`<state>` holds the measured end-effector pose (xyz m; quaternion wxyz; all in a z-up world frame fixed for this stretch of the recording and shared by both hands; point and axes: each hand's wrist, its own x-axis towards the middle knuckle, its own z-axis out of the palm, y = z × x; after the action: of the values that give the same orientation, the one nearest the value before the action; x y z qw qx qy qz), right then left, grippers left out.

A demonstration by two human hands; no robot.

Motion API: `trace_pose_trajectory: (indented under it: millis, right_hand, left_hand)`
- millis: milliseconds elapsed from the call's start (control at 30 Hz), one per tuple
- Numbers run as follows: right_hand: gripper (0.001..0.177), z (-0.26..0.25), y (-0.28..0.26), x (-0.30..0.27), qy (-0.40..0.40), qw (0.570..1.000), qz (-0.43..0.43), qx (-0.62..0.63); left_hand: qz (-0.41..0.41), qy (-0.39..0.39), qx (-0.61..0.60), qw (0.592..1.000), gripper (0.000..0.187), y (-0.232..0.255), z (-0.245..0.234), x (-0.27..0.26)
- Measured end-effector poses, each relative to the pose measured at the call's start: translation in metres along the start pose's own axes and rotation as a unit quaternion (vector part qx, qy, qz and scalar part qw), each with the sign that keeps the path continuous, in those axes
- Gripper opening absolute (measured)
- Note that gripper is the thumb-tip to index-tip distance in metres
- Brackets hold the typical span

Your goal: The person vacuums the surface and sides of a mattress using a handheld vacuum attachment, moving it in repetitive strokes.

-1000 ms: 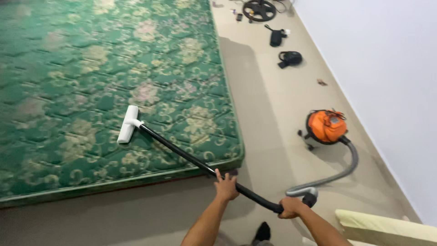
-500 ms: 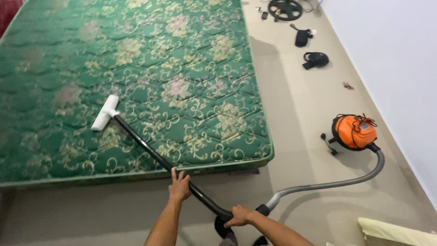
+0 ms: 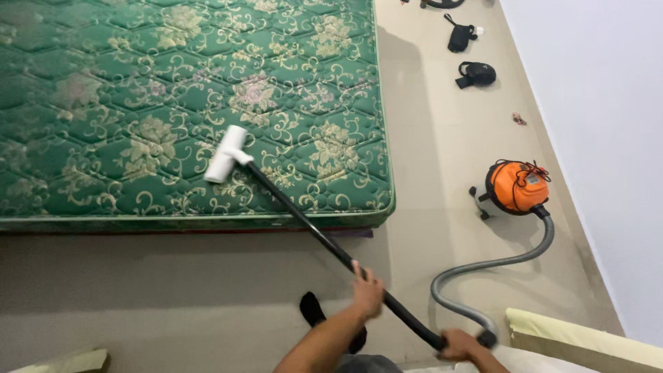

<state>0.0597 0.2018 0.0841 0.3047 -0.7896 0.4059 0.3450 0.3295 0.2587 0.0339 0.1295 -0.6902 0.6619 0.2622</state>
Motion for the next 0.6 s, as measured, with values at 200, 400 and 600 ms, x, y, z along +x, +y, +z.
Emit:
trace_pose_trajectory:
  millis: [200,400,600]
  right_hand:
    - [0.049,0.022,0.039,-0.064,-0.022,0.990,0.075,0.113]
    - [0.047,-0.007,-0.008,-0.021,0.014,0.999,0.046,0.003]
    - [0.040,-0.058,-0.106,0.070,0.038,0.994,0.008,-0.098]
  left_hand:
    - [0.105,0.013,-0.037,0.994,0.057,0.044,0.013,0.002]
    - [0.049,0.072,-0.046,0.995,0.050,-0.024,0.028,0.024]
    - [-0.068,0.131,-0.106,0.983,0.051,-0.170,0.028,0.001]
